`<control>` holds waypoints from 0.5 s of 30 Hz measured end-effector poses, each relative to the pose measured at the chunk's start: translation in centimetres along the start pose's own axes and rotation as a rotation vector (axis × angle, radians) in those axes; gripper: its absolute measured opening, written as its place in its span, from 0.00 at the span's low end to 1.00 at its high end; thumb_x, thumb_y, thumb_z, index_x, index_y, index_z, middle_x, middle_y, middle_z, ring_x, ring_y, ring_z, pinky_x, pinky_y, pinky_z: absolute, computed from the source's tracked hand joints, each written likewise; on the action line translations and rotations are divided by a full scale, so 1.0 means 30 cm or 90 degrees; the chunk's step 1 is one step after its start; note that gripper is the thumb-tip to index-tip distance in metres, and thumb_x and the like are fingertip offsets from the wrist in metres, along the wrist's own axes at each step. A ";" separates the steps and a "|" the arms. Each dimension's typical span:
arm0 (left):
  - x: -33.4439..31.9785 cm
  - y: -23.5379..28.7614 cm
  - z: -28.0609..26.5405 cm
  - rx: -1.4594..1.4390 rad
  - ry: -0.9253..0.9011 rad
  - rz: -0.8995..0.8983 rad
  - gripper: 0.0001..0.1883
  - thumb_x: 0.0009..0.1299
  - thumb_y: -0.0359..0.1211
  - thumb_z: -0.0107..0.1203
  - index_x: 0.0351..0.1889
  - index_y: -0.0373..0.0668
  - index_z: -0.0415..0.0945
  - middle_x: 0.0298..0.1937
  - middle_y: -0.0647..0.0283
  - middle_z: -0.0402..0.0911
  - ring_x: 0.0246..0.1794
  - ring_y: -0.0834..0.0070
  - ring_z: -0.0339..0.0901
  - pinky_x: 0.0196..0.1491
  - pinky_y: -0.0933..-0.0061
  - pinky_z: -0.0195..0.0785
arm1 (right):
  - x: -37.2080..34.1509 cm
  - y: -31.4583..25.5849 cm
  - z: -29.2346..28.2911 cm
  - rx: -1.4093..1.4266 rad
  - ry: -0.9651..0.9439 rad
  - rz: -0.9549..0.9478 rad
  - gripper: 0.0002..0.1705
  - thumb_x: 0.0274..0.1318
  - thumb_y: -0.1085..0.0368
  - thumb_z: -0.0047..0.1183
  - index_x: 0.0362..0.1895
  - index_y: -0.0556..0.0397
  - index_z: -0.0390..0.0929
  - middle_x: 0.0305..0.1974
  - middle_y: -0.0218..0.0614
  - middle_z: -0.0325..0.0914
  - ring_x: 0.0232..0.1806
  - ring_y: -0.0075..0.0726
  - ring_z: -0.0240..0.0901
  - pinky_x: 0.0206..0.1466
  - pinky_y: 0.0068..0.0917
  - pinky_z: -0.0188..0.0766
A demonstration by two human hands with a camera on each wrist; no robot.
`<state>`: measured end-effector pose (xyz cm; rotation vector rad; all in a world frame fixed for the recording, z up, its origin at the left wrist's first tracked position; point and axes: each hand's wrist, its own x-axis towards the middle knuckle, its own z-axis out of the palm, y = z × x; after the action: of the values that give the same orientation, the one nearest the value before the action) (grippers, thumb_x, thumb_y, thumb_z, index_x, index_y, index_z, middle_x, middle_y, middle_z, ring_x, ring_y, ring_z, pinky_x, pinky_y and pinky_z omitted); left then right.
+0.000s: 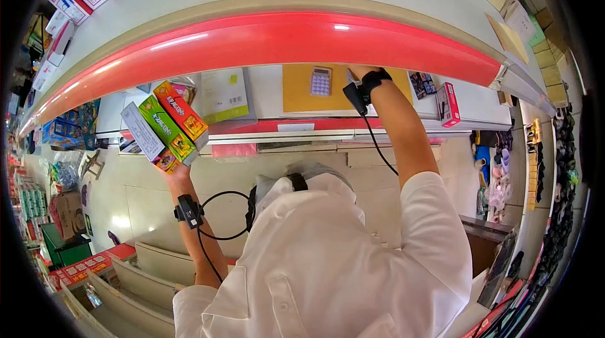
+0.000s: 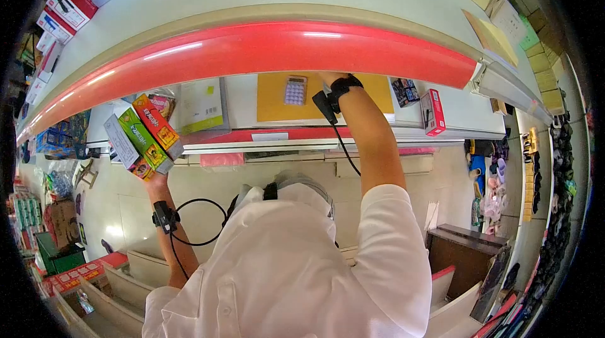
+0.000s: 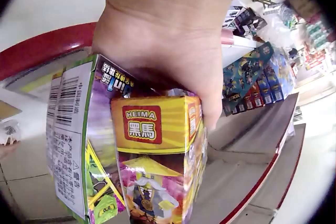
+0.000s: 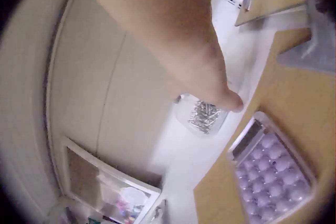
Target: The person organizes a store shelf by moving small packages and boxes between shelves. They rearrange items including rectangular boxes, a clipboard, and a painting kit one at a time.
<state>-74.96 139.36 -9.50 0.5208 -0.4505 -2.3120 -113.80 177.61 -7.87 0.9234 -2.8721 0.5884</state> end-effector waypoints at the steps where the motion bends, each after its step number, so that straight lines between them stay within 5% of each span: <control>1: -0.008 0.001 0.017 -0.014 0.005 -0.014 0.24 0.67 0.50 0.40 0.53 0.43 0.68 0.54 0.59 0.71 0.51 0.60 0.69 0.53 0.52 0.64 | 0.012 0.005 0.015 -0.001 -0.008 0.008 0.21 0.45 0.56 0.58 0.45 0.50 0.74 0.44 0.41 0.75 0.48 0.47 0.69 0.50 0.39 0.66; 15: -0.020 0.018 -0.006 -0.011 0.032 0.009 0.28 0.65 0.53 0.41 0.54 0.44 0.67 0.56 0.59 0.69 0.53 0.59 0.67 0.56 0.54 0.61 | -0.065 0.145 -0.093 -0.015 -0.041 0.050 0.24 0.47 0.54 0.56 0.47 0.52 0.73 0.46 0.42 0.74 0.49 0.46 0.69 0.50 0.37 0.66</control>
<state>-74.16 139.38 -9.27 0.5652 -0.4090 -2.2821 -114.84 183.00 -7.11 0.8442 -2.9778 0.5399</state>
